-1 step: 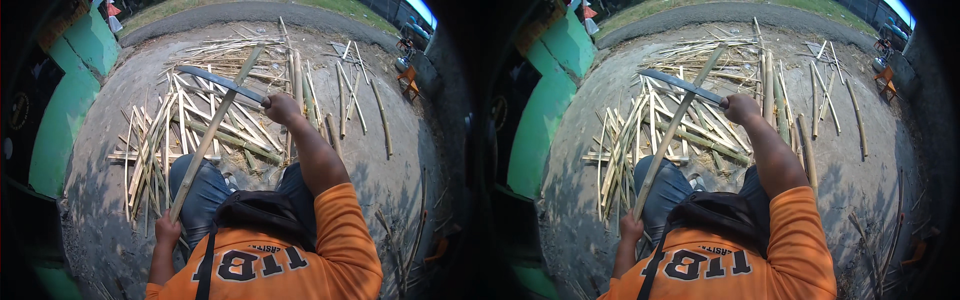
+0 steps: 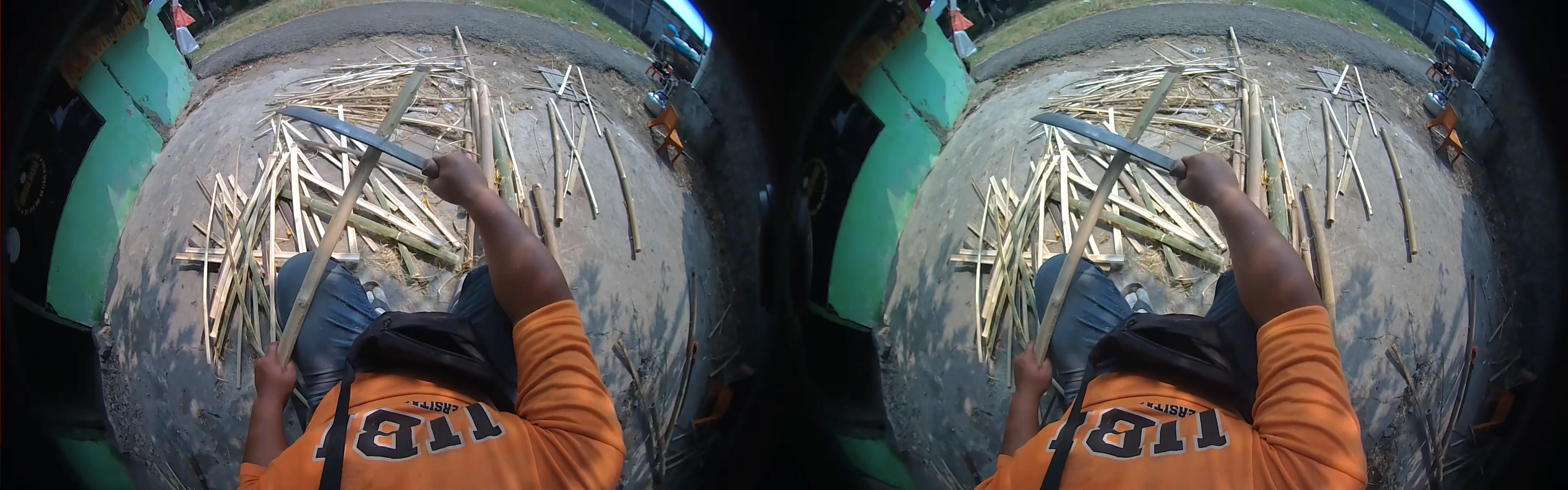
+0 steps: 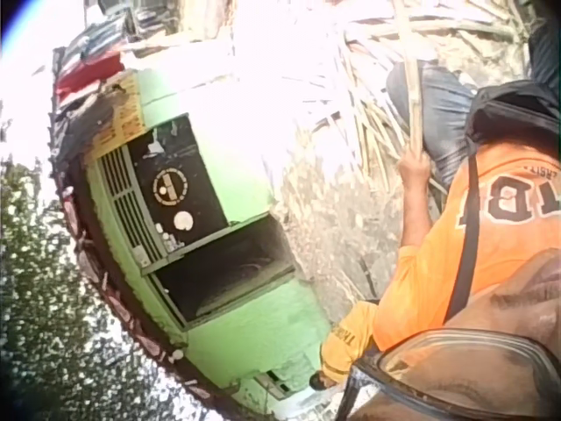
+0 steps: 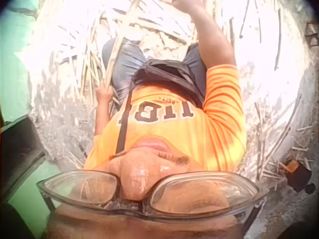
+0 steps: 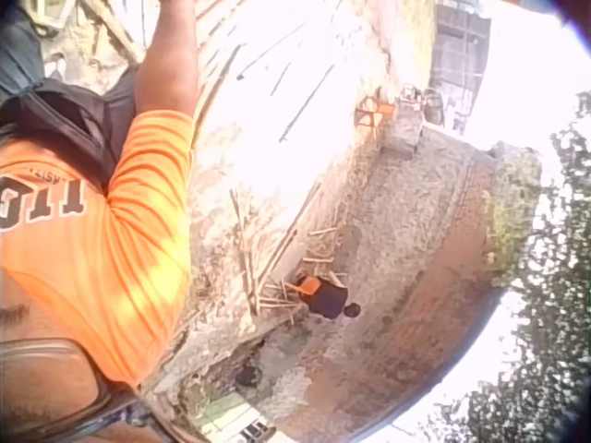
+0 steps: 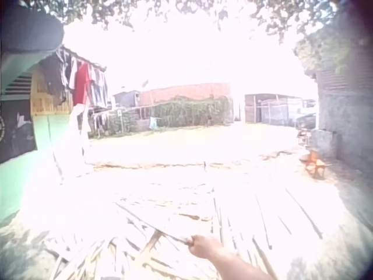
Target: The person shaves strips of bamboo with a large blade, removing thin shavings by drawing the blade along the wood.
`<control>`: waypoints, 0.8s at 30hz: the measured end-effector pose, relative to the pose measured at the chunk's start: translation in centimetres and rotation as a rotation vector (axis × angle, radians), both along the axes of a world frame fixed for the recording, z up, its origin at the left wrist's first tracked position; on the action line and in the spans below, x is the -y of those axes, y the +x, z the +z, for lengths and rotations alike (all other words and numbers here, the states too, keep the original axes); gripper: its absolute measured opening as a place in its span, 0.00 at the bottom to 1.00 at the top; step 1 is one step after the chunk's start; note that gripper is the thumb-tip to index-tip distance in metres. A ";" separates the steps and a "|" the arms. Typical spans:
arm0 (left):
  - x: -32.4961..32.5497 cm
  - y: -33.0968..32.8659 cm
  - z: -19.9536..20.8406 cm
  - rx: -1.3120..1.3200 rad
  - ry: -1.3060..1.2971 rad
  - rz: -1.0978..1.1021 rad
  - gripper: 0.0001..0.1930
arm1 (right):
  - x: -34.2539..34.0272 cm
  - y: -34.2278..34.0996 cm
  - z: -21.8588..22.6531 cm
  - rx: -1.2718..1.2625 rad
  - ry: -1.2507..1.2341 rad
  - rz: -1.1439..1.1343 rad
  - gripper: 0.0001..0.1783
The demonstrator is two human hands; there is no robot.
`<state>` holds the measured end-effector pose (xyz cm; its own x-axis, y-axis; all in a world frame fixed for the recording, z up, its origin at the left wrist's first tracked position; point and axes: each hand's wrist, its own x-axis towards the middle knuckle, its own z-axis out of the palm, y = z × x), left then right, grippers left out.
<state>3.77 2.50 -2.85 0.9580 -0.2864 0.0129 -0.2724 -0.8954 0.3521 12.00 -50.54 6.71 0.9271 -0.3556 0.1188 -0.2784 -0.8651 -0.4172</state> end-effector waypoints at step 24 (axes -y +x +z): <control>0.5 0.4 -1.8 -0.104 -0.189 0.049 0.19 | -3.9 0.4 1.6 -0.024 -0.212 0.410 0.06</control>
